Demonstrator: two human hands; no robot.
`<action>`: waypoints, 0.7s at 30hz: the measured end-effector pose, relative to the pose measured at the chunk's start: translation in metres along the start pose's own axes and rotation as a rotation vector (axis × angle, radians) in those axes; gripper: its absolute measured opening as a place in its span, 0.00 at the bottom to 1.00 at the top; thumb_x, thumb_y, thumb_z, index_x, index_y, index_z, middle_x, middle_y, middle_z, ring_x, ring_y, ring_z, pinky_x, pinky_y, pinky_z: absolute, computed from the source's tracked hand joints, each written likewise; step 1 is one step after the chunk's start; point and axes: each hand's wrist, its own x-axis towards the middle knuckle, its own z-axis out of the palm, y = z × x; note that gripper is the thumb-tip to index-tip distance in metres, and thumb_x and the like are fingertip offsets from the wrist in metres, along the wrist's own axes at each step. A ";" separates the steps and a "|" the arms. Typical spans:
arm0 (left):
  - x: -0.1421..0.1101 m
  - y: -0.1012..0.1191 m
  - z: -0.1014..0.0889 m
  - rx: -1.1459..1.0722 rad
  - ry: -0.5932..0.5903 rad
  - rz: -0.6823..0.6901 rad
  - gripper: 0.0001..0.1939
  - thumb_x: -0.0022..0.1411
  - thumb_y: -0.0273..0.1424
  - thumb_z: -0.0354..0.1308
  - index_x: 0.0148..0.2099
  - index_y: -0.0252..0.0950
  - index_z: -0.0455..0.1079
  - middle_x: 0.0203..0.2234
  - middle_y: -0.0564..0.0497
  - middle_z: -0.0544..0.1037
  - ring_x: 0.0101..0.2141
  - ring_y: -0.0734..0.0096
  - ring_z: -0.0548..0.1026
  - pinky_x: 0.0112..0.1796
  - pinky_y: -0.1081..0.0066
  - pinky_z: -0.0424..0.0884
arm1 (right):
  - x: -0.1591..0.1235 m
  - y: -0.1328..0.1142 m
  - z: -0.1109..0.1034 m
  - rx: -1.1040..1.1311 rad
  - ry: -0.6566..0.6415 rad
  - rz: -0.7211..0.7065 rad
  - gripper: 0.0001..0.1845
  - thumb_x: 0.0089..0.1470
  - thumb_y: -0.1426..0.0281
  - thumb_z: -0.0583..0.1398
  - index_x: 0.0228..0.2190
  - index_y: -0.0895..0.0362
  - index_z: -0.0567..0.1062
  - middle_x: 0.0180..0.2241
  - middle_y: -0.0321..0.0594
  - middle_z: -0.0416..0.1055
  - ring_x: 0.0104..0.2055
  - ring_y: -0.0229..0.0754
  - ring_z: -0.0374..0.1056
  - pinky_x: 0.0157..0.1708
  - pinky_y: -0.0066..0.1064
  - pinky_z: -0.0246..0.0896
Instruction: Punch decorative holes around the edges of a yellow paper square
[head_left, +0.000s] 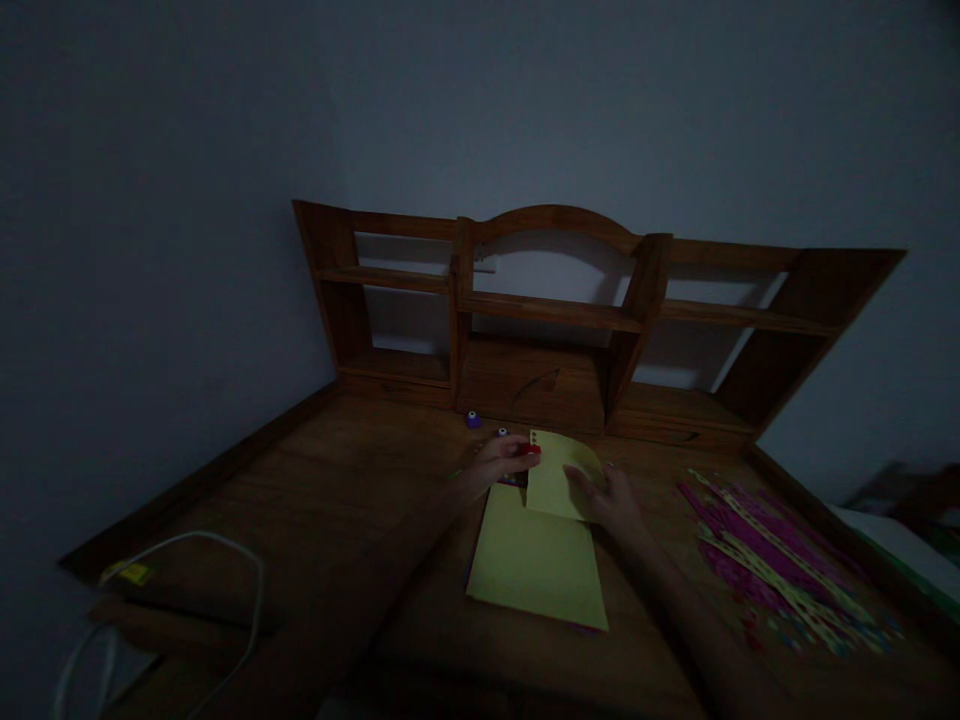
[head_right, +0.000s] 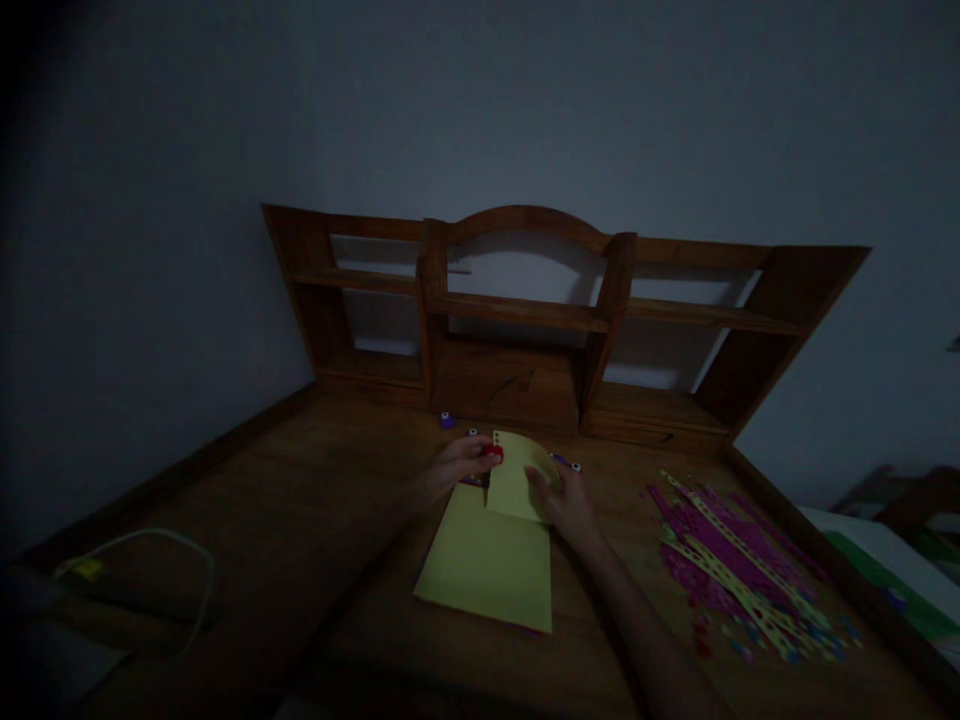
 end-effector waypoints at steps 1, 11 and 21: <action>0.000 0.000 0.000 -0.006 -0.001 0.007 0.20 0.50 0.39 0.68 0.42 0.32 0.74 0.39 0.45 0.76 0.38 0.67 0.74 0.40 0.71 0.66 | 0.000 0.000 0.000 -0.001 0.001 0.003 0.27 0.52 0.50 0.59 0.39 0.62 0.78 0.34 0.48 0.79 0.33 0.51 0.75 0.30 0.34 0.69; -0.002 0.002 0.006 -0.018 0.076 -0.031 0.21 0.48 0.39 0.69 0.42 0.32 0.74 0.39 0.43 0.77 0.37 0.65 0.75 0.37 0.70 0.67 | -0.002 0.001 0.002 0.053 -0.007 0.028 0.27 0.51 0.49 0.59 0.38 0.60 0.78 0.34 0.48 0.79 0.32 0.51 0.75 0.28 0.34 0.69; 0.000 -0.005 0.003 0.008 0.112 -0.061 0.20 0.48 0.40 0.69 0.40 0.32 0.74 0.37 0.44 0.78 0.35 0.67 0.75 0.34 0.72 0.67 | -0.001 0.002 0.004 0.055 -0.006 0.038 0.28 0.50 0.50 0.60 0.39 0.61 0.79 0.33 0.49 0.79 0.33 0.52 0.75 0.28 0.35 0.70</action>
